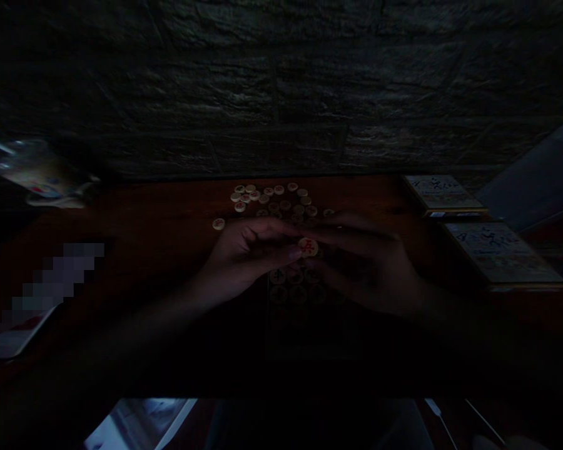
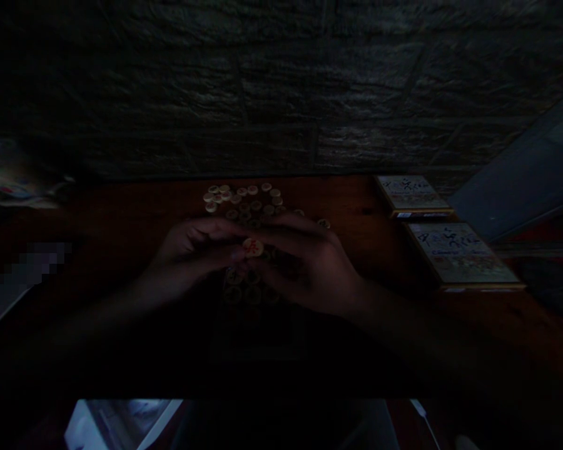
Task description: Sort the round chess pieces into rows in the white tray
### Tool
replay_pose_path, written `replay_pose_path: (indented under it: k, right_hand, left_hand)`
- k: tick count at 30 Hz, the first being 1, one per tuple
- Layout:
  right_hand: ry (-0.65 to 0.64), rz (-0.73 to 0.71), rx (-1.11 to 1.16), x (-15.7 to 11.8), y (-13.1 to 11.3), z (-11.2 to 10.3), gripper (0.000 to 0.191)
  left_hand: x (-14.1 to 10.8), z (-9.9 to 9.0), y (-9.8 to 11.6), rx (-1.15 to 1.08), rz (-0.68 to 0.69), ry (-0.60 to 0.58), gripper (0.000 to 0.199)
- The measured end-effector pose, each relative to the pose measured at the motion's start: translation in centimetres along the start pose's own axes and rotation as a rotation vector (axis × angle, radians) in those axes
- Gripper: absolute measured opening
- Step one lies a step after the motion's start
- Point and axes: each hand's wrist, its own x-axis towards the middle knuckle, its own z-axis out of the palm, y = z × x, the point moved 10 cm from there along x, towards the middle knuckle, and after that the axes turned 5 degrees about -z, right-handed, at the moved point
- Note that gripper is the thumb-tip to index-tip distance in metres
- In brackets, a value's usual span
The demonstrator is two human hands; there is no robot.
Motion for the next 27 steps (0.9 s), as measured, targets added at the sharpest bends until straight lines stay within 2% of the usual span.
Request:
replay_pose_path:
  k: [8, 15, 18, 22, 27]
  right_hand:
    - [-0.004, 0.047, -0.036, 0.1, 0.0, -0.3, 0.033]
    - [-0.017, 0.080, -0.033, 0.2, 0.4, -0.2, 0.027]
    - [-0.004, 0.134, -0.018, 0.0, 1.2, -0.4, 0.028]
    - [-0.011, 0.211, 0.032, -0.4, 2.2, -0.2, 0.024]
    - [-0.056, 0.286, 0.178, -0.5, 2.7, 0.5, 0.017]
  left_hand:
    - [0.0, -0.3, 0.1, 0.089, 0.013, 0.044, 0.024]
    - [-0.1, -0.8, 0.4, 0.103, 0.030, 0.086, 0.012]
    - [-0.1, -1.2, 1.0, 0.254, 0.084, 0.108, 0.009]
    - [-0.1, -0.7, 1.7, 0.499, 0.201, 0.064, 0.008]
    - [0.0, -0.2, 1.7, 0.550, 0.239, 0.030, 0.010]
